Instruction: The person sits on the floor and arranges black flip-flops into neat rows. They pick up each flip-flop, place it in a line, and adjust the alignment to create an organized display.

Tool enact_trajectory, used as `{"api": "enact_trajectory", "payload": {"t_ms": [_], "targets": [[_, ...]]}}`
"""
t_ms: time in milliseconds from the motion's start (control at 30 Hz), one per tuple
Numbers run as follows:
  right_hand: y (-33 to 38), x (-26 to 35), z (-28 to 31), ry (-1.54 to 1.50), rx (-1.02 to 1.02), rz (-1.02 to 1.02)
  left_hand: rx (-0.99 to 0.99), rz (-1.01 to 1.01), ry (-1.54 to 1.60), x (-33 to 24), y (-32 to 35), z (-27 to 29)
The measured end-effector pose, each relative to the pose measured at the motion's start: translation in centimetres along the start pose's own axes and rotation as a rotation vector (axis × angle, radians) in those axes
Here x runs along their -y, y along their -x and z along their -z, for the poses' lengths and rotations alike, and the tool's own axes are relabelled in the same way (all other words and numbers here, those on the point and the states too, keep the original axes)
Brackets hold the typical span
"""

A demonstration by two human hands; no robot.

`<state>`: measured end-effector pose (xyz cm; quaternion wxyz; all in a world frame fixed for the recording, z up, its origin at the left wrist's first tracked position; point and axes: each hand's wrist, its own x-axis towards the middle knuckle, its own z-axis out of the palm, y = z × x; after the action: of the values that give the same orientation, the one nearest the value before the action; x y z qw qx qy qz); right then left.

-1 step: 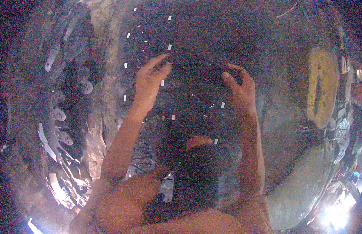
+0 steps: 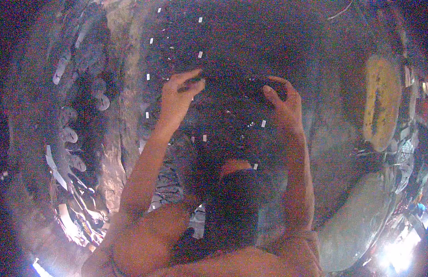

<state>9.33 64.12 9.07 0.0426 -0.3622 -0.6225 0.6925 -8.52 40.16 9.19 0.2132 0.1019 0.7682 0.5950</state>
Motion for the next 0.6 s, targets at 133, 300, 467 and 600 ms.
{"api": "enact_trajectory", "payload": {"t_ms": [133, 300, 467, 600], "targets": [[-3.5, -6.2, 1.2, 0.197, 0.060, 0.104, -0.037, -0.081, -0.332, 5.8, -0.5, -0.4], [-4.9, -8.9, -0.2, 0.297, -0.012, 0.085, -0.084, -0.158, -0.503, 9.4, -0.5, -0.7], [-5.5, -9.4, 0.6, 0.334, 0.020, 0.085, -0.039, -0.251, -0.636, 10.7, -1.0, -1.6], [-6.4, -9.9, 1.3, 0.375, 0.013, 0.141, -0.059, -0.266, -0.642, 10.8, -1.2, -3.0]]}}
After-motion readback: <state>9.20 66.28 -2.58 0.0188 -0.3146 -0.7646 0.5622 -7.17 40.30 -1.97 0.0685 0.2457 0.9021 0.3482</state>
